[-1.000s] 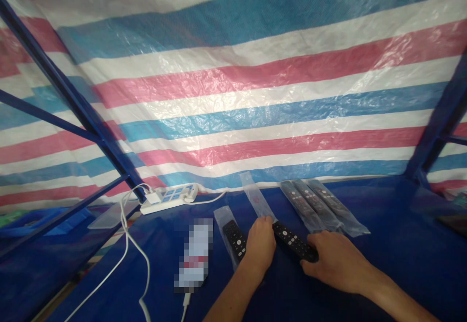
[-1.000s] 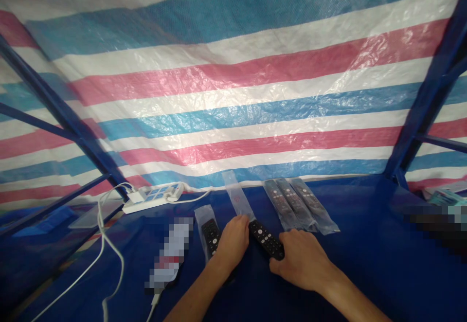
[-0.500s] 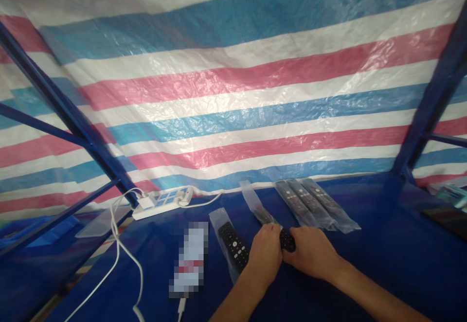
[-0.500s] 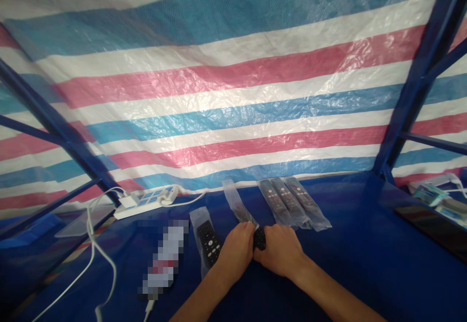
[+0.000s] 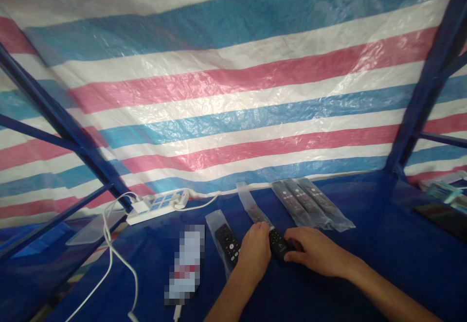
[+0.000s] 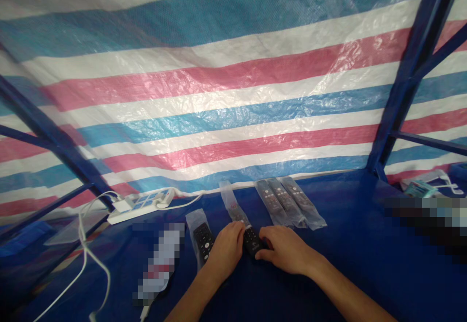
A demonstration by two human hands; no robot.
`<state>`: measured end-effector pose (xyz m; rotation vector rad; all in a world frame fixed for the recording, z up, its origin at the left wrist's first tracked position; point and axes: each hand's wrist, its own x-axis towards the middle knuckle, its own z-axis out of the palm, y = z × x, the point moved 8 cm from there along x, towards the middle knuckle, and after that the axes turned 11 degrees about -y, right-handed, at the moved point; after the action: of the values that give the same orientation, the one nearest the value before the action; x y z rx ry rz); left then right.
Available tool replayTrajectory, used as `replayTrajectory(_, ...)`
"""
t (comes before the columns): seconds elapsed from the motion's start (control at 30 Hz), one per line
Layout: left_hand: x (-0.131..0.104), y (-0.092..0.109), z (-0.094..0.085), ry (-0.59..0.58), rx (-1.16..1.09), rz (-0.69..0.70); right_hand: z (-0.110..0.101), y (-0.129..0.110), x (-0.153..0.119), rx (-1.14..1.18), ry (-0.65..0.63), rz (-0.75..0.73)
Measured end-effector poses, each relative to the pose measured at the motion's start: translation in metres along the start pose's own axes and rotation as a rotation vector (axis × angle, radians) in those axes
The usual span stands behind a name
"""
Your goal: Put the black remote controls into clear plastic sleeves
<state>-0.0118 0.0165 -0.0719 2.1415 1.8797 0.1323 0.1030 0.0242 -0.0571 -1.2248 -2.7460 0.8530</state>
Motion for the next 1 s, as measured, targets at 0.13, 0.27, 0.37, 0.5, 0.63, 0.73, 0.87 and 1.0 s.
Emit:
replayTrajectory(0.13, -0.002, 0.001, 0.003, -0.034, 0.047, -0.009, 0.002, -0.001, 0.003, -0.019, 0.041, 0.007)
replayTrajectory(0.27, -0.004, 0.005, 0.003, -0.047, 0.105, -0.011, 0.004, 0.0, 0.005, -0.039, 0.096, 0.012)
replayTrajectory(0.37, -0.006, 0.009, 0.004, -0.064, 0.126, 0.005, 0.005, 0.002, 0.006, -0.055, 0.144, 0.02)
replayTrajectory(0.5, -0.01, 0.013, 0.007, -0.081, 0.123, 0.03, 0.008, 0.003, 0.007, -0.106, 0.197, 0.036)
replayTrajectory(0.63, -0.013, 0.017, 0.008, -0.068, 0.129, 0.048, 0.01, 0.004, 0.009, -0.136, 0.23, 0.062)
replayTrajectory(0.73, -0.014, 0.021, 0.008, -0.075, 0.119, 0.057, 0.009, 0.006, 0.011, -0.16, 0.241, 0.094)
replayTrajectory(0.87, -0.015, 0.025, 0.009, -0.103, 0.106, 0.075, 0.01, 0.005, 0.014, -0.19, 0.232, 0.117)
replayTrajectory(1.0, -0.02, 0.029, 0.008, -0.101, 0.091, 0.095, 0.011, 0.005, 0.022, -0.237, 0.196, 0.191)
